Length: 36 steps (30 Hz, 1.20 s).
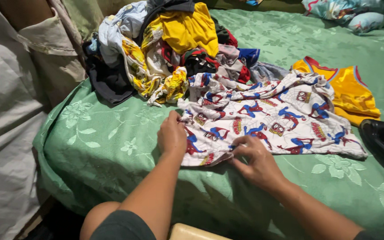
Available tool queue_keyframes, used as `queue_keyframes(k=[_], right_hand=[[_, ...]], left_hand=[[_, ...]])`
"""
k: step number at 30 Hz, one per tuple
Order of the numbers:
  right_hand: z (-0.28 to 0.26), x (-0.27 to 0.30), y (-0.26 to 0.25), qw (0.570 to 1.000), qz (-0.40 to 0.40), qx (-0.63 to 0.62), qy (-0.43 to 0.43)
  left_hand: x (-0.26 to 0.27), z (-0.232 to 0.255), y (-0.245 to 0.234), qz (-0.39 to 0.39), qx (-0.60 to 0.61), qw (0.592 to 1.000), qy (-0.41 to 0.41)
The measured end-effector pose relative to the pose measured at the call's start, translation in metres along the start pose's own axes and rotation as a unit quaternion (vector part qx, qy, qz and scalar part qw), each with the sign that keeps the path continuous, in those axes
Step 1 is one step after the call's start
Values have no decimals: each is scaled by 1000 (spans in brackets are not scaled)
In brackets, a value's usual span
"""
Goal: The person irons a white shirt with a Spider-Man print on a bed, then folds it. They then pick up a dark blue shirt with a print, unfold it, and lay it flat on the bed.
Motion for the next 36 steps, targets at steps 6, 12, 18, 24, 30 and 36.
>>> queue_keyframes(k=[6,12,18,24,30,36], right_hand=[[16,4,3,996,-40,-37,77],[46,2,-7,990,64,62,113],[67,8,-3,994,29,94,55],[93,5,-9,989,65,76,104],[163,16,-46,961,125,186,162],[223,14,-88,923,71,278,256]], left_hand=[[4,19,-22,11,-143,990,-6],[33,59,10,0,-165,971,171],[61,65,32,-20,-78,979,187],[39,58,31,21,-31,984,176],[-1,60,44,42,8,984,176],[-41,64,85,-26,11,985,172]])
Point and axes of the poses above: each hand's wrist, its own x-axis away from the middle knuckle, its own y-axis out of the palm, z = x × y, the point moved 7 cm from there along -x, towards the middle knuckle, and after that the axes turned 1 degree about x, right-handed, at the moved point
